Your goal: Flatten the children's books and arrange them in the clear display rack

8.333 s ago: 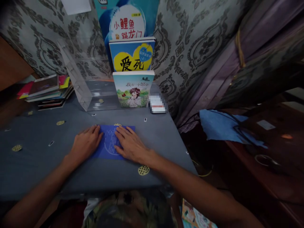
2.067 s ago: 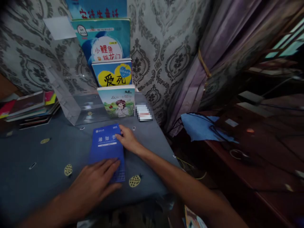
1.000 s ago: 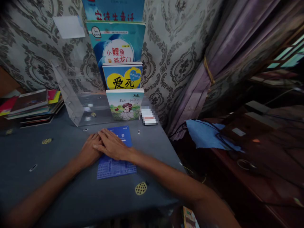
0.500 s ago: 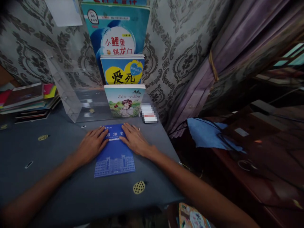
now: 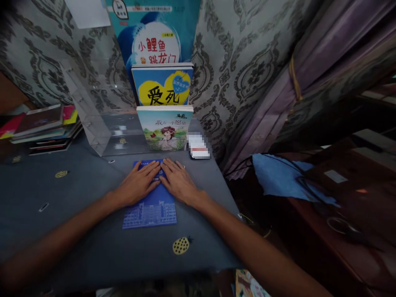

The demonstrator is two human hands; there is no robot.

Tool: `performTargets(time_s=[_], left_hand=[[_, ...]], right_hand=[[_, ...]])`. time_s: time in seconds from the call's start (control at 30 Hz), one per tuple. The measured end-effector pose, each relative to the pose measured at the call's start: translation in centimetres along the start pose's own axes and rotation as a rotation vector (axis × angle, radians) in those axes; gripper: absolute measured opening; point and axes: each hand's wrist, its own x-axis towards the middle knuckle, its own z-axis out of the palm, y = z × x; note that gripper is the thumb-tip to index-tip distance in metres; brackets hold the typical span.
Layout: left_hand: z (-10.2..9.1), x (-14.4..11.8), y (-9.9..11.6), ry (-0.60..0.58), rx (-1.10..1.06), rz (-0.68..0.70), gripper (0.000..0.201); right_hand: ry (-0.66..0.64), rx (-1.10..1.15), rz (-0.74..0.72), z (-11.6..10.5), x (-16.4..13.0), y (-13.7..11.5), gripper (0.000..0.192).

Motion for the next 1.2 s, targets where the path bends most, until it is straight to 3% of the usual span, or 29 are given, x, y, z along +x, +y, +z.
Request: performTargets(time_s=[0.33, 0.57, 0.77, 1.2], left_hand=[[-0.2, -4.0, -5.6, 0.049, -0.03, -0.106, 0.053], [-0.6, -5.7, -7.9, 0.032, -0.186, 0.021, 0.05], [-1.2, -8.5, -7.3, 0.042, -0.252, 0.14, 0.045], [-2.8, -15.6, -2.5, 0.072, -0.336, 0.314, 0.05]], right_hand=[[-0.028, 0.014, 0.018, -0.5, 0.1, -0.2, 0.052], [-0.021, -0.007, 0.01, -0.2, 0.0, -0.2, 0.052], [-0.021, -0.021, 0.023, -0.1, 0.1, -0.4, 0.053], [-0.022, -0.002, 0.018, 0.0, -0.1, -0.4, 0.053]])
